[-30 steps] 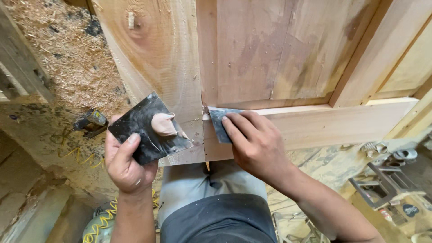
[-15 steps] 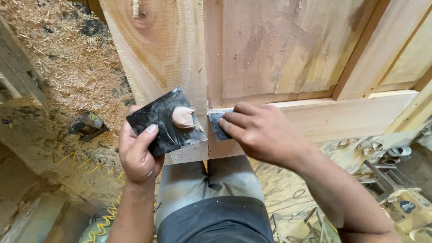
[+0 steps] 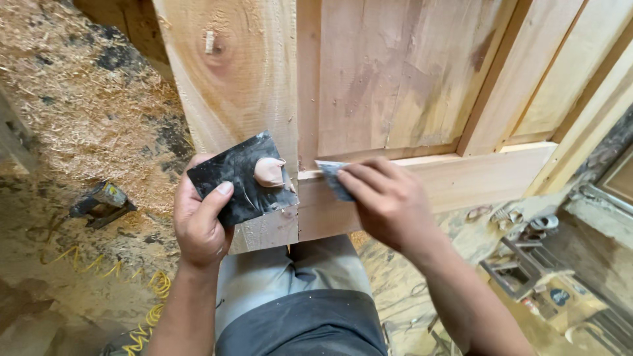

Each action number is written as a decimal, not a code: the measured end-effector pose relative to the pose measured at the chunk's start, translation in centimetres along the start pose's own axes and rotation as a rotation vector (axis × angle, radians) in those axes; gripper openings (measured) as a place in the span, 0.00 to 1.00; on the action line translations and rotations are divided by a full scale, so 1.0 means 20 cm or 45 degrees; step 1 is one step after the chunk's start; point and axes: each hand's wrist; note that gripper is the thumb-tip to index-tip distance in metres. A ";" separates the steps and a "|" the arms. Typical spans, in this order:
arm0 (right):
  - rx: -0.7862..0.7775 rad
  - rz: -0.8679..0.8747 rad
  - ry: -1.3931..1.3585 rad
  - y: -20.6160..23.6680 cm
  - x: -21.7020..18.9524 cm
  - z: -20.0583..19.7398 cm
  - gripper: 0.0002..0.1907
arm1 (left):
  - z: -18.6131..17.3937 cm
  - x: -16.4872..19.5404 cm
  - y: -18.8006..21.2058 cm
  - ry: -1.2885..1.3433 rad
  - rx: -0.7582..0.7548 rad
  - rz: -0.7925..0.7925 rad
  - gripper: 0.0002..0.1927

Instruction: The person applies wood filler to a wooden paneled door lying on sawhorses. They scoop filler from a can with a putty knife, spread it over holes and defects on the door surface, and scrape excess filler off the blade between applications.

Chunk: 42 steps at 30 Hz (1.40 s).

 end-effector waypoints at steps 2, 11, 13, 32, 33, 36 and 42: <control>0.012 0.040 0.032 0.01 -0.05 0.09 0.19 | 0.00 0.00 -0.01 -0.023 -0.010 -0.007 0.15; -0.449 -0.055 -0.143 -0.10 0.05 0.03 0.19 | -0.03 0.06 -0.07 -0.083 -0.044 -0.044 0.15; -0.444 -0.089 -0.171 -0.11 0.07 0.01 0.19 | -0.03 0.07 -0.09 -0.092 -0.059 -0.053 0.15; -0.400 0.052 -0.510 0.76 0.53 -0.57 0.30 | 0.92 -0.45 -0.14 -0.267 -0.183 -0.012 0.16; -0.367 -0.009 -0.527 0.78 0.58 -0.63 0.30 | 0.98 -0.49 -0.14 -0.276 -0.192 -0.018 0.16; -0.262 -0.129 -0.586 0.80 0.68 -0.77 0.28 | 1.08 -0.52 -0.13 -0.295 -0.210 0.005 0.15; -0.149 -0.135 -0.284 0.60 0.75 -0.96 0.24 | 1.12 -0.46 -0.09 -0.243 -0.235 0.008 0.14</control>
Point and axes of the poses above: each hand's wrist, its own y-axis away from the middle knuckle, its own z-axis out of the palm, x = y × z, and after that the axes turned 10 degrees about -y, right-handed
